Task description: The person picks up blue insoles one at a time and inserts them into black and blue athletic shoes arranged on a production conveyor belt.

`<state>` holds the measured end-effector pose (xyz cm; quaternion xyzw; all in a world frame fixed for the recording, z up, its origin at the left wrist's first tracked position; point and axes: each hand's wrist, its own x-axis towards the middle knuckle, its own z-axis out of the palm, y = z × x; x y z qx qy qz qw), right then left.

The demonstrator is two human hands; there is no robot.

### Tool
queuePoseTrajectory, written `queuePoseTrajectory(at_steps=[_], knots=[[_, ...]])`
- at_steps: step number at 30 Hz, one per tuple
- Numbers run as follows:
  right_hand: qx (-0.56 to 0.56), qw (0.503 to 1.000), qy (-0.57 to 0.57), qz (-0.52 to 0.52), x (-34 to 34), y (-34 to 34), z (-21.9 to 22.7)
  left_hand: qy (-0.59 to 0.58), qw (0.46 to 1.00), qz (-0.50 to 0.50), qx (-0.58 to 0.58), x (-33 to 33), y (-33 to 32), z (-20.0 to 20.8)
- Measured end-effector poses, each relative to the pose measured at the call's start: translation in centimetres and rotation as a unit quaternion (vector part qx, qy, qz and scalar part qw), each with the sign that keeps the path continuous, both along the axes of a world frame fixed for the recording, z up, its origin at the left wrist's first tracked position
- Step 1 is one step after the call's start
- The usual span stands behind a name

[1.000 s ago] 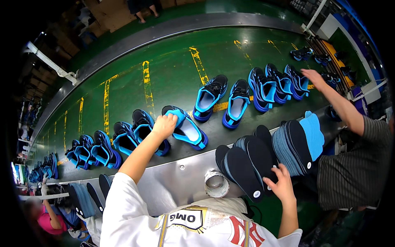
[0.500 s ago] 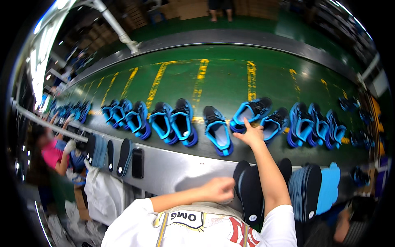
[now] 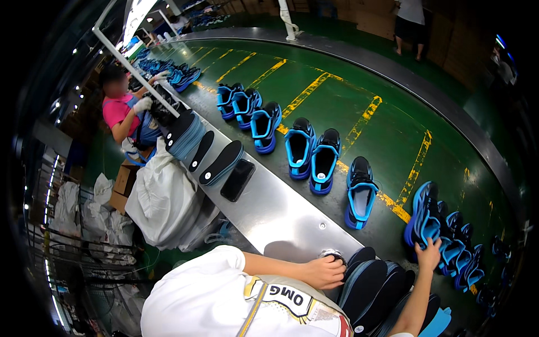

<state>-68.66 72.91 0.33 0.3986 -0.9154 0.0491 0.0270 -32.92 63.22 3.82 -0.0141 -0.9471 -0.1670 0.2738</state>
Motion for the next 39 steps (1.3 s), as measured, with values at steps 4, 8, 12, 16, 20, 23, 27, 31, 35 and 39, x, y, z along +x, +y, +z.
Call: queuePoseTrajectory(at_steps=[4, 8, 12, 16, 20, 23, 27, 31, 35, 39], knots=[[0.146, 0.981, -0.05, -0.115, -0.1, 0.5, 1.6, 0.031, 0.998, -0.019, 0.06, 0.1, -1.0, 0.3], [0.061, 0.994, -0.053, -0.076, 0.2, 1.1, 2.2, 0.131, 0.959, 0.224, 0.114, 2.8, -10.0, 1.1], [-0.063, 0.986, -0.152, 0.001, 1.2, 2.9, 5.0, -0.008, 0.804, 0.59, 0.074, 17.3, -22.0, -1.0], [-0.111, 0.977, -0.18, -0.032, 4.4, 3.4, 9.6, -0.215, 0.675, 0.705, 0.037, 27.7, -25.9, -3.0], [-0.146, 0.968, -0.202, 0.023, 11.1, -1.5, 13.7, -0.322, 0.644, 0.677, 0.153, 31.9, -27.5, -3.6], [-0.159, 0.965, -0.195, 0.074, 17.3, -6.6, 15.4, -0.274, 0.674, 0.667, 0.162, 31.2, -27.4, -1.6], [-0.151, 0.89, -0.361, 0.233, 26.8, -13.5, 15.9, -0.085, 0.726, 0.635, 0.251, 27.1, -26.1, 1.6], [-0.216, 0.665, -0.71, 0.083, 32.8, -18.0, 12.5, -0.09, 0.835, 0.402, 0.365, 15.8, -20.1, 5.8], [-0.333, 0.622, -0.708, 0.026, 31.4, -17.2, 12.1, -0.019, 0.935, 0.169, 0.312, 8.2, -13.7, 6.6], [-0.47, 0.597, -0.65, -0.01, 26.9, -10.8, 13.0, -0.024, 0.956, -0.06, 0.287, 2.7, -12.4, 8.8]])
